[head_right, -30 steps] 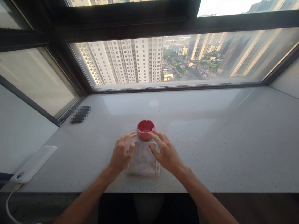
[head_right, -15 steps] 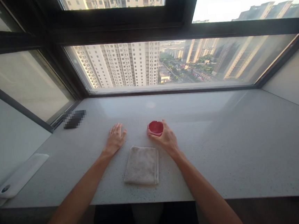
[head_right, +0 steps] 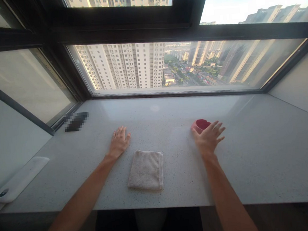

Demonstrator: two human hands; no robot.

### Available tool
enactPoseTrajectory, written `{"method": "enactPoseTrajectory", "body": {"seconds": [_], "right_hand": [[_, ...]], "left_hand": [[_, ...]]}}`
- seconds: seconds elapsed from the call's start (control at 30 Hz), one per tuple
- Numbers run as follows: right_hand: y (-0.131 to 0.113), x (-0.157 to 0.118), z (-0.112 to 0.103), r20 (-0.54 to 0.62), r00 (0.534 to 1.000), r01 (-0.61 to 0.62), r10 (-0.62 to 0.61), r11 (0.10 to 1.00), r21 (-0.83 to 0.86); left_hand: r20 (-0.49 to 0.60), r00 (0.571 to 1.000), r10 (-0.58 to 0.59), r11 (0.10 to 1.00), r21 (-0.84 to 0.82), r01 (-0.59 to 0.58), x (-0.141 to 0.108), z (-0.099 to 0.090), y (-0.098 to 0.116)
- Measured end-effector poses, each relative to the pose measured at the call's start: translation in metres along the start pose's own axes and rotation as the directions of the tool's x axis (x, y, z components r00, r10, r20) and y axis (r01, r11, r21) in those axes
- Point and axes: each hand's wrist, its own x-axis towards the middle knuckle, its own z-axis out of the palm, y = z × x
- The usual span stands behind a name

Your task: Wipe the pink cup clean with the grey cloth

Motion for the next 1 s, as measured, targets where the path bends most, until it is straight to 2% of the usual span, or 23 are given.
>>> {"method": "enactPoseTrajectory", "body": {"seconds": [0.03, 0.07, 0.1, 0.13, 0.17, 0.2, 0.23, 0.27, 0.3, 0.37, 0.47, 0.53, 0.6, 0.67, 0.7, 0.77, 0.83, 0.87, 0.9, 0.93, 1.0], "right_hand": [[-0.026, -0.024, -0.001, 0.012, 0.999, 0.03, -0.03, 0.999, 0.03], [-0.054, -0.052, -0.002, 0.068, 0.99, 0.117, -0.122, 0.991, 0.07], [-0.082, -0.084, -0.004, 0.161, 0.948, 0.253, -0.273, 0.959, 0.13], [-0.107, -0.118, -0.005, 0.258, 0.864, 0.389, -0.433, 0.898, 0.203], [-0.128, -0.149, -0.006, 0.332, 0.758, 0.493, -0.562, 0.826, 0.274], [-0.143, -0.176, -0.006, 0.376, 0.673, 0.549, -0.637, 0.771, 0.322], [-0.15, -0.195, -0.006, 0.4, 0.63, 0.571, -0.666, 0.746, 0.342], [-0.15, -0.207, -0.006, 0.416, 0.618, 0.577, -0.667, 0.745, 0.335], [-0.142, -0.21, -0.005, 0.431, 0.627, 0.574, -0.649, 0.759, 0.308], [-0.106, -0.195, -0.003, 0.444, 0.697, 0.536, -0.563, 0.82, 0.2], [-0.025, -0.14, -0.004, 0.426, 0.819, 0.43, -0.385, 0.903, -0.01], [0.029, -0.105, -0.009, 0.409, 0.879, 0.328, -0.245, 0.933, -0.147], [0.07, -0.079, -0.015, 0.412, 0.898, 0.262, -0.151, 0.937, -0.229], [0.091, -0.066, -0.02, 0.446, 0.885, 0.259, -0.131, 0.936, -0.239], [0.093, -0.063, -0.022, 0.45, 0.884, 0.258, -0.128, 0.936, -0.24], [0.081, -0.064, -0.021, 0.398, 0.909, 0.239, -0.127, 0.939, -0.246], [0.051, -0.07, -0.015, 0.295, 0.943, 0.227, -0.155, 0.947, -0.226], [0.031, -0.074, -0.009, 0.261, 0.946, 0.248, -0.195, 0.95, -0.189], [0.01, -0.079, -0.003, 0.262, 0.931, 0.294, -0.254, 0.948, -0.125], [-0.012, -0.083, 0.005, 0.311, 0.887, 0.371, -0.341, 0.928, -0.039], [-0.05, -0.09, 0.02, 0.435, 0.753, 0.497, -0.494, 0.86, 0.116]], "left_hand": [[-0.005, 1.0, 0.002, 1.0, 0.003, -0.002, 0.0, 0.0, 0.0], [-0.01, 1.0, 0.005, 1.0, 0.005, -0.005, 0.0, 0.0, 0.0], [-0.012, 1.0, 0.006, 1.0, 0.006, -0.006, 0.0, 0.0, 0.0], [-0.012, 1.0, 0.007, 1.0, 0.006, -0.007, 0.0, 0.0, -0.001], [-0.009, 1.0, 0.007, 1.0, 0.006, -0.007, 0.0, 0.0, -0.001], [-0.006, 1.0, 0.007, 1.0, 0.005, -0.007, -0.001, 0.0, -0.002], [-0.003, 1.0, 0.007, 1.0, 0.004, -0.007, -0.001, 0.0, -0.003], [0.001, 1.0, 0.007, 1.0, 0.002, -0.007, -0.001, 0.0, -0.003], [0.006, 1.0, 0.008, 1.0, 0.001, -0.008, -0.001, -0.001, -0.003], [0.016, 1.0, 0.008, 1.0, 0.001, -0.008, -0.001, 0.0, -0.004], [0.019, 1.0, 0.009, 1.0, 0.01, -0.01, 0.0, 0.0, -0.003], [0.012, 1.0, 0.01, 1.0, 0.015, -0.01, 0.0, 0.001, -0.003], [0.009, 1.0, 0.01, 1.0, 0.016, -0.01, 0.0, 0.002, -0.003], [0.011, 1.0, 0.013, 1.0, 0.014, -0.013, 0.0, 0.002, -0.003], [0.011, 1.0, 0.014, 1.0, 0.012, -0.014, 0.0, 0.003, -0.003], [0.008, 1.0, 0.018, 1.0, 0.011, -0.018, 0.0, 0.004, -0.003], [0.003, 1.0, 0.02, 1.0, 0.014, -0.02, 0.0, 0.005, -0.004], [0.002, 1.0, 0.022, 1.0, 0.017, -0.022, 0.0, 0.005, -0.004], [0.004, 1.0, 0.024, 1.0, 0.02, -0.024, 0.0, 0.005, -0.004], [0.01, 1.0, 0.026, 0.999, 0.025, -0.026, 0.0, 0.005, -0.004], [0.032, 0.999, 0.03, 0.999, 0.041, -0.032, 0.0, 0.004, -0.004]]}}
